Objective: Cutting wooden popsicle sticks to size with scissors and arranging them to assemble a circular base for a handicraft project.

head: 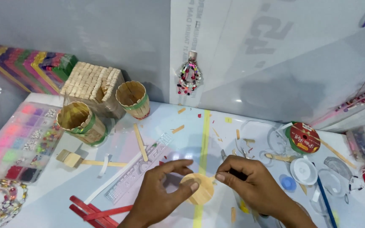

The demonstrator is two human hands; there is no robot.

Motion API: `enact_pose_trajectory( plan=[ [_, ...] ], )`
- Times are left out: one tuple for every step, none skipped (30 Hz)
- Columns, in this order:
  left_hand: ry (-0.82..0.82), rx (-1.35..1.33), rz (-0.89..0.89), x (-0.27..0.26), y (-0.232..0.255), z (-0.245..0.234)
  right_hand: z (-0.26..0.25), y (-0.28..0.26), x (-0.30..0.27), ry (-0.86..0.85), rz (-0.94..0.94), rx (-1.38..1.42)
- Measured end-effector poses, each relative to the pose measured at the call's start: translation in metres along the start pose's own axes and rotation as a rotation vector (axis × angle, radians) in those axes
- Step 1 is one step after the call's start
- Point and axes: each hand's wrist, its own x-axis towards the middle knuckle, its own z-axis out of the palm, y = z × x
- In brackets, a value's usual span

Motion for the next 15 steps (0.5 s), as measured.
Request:
enact_pose_trajectory(
  plan=[
    [-0.094, -0.042, -0.218, 0.001, 0.005, 0.0, 0.0, -0.001, 0.001, -0.052, -0.047, -0.036],
    [-0.185, -0.082, -0.436, 0.003, 0.011, 0.0, 0.0, -0.001, 0.002, -0.104, -0.096, -0.071],
    [-0.184, -0.079, -0.438, 0.003, 0.009, 0.002, 0.002, -0.003, 0.003, -0.105, -0.096, -0.068],
    [-0.21, -0.157, -0.433, 0.002, 0.006, 0.005, 0.003, -0.005, 0.004, -0.142, -0.039, -0.046],
    [-0.236, -0.236, -0.427, 0.001, 0.004, 0.007, 0.005, -0.007, 0.005, -0.18, 0.017, -0.024],
    [-0.239, -0.234, -0.429, 0.001, 0.003, 0.007, 0.006, -0.007, 0.005, -0.179, 0.02, -0.021],
    [-0.248, -0.194, -0.423, 0.001, 0.002, 0.006, 0.007, -0.007, 0.005, -0.177, 0.001, -0.032],
    [-0.256, -0.154, -0.417, 0.002, 0.001, 0.006, 0.008, -0.007, 0.005, -0.176, -0.019, -0.043],
    [-0.258, -0.153, -0.419, 0.002, 0.002, 0.006, 0.009, -0.006, 0.006, -0.175, -0.017, -0.042],
    [-0.251, -0.169, -0.438, 0.002, 0.003, 0.006, 0.01, -0.005, 0.006, -0.165, 0.012, -0.029],
    [-0.244, -0.185, -0.458, 0.002, 0.004, 0.006, 0.011, -0.004, 0.007, -0.154, 0.041, -0.016],
    [-0.246, -0.185, -0.457, 0.003, 0.001, 0.006, 0.01, 0.0, 0.007, -0.152, 0.041, -0.016],
    [-0.219, -0.2, -0.43, 0.003, -0.003, 0.006, 0.009, 0.004, 0.008, -0.134, 0.089, 0.078],
    [-0.191, -0.216, -0.404, 0.003, -0.007, 0.007, 0.008, 0.008, 0.008, -0.117, 0.139, 0.171],
    [-0.192, -0.218, -0.405, 0.004, -0.01, 0.006, 0.004, 0.009, 0.008, -0.116, 0.141, 0.169]
  ],
)
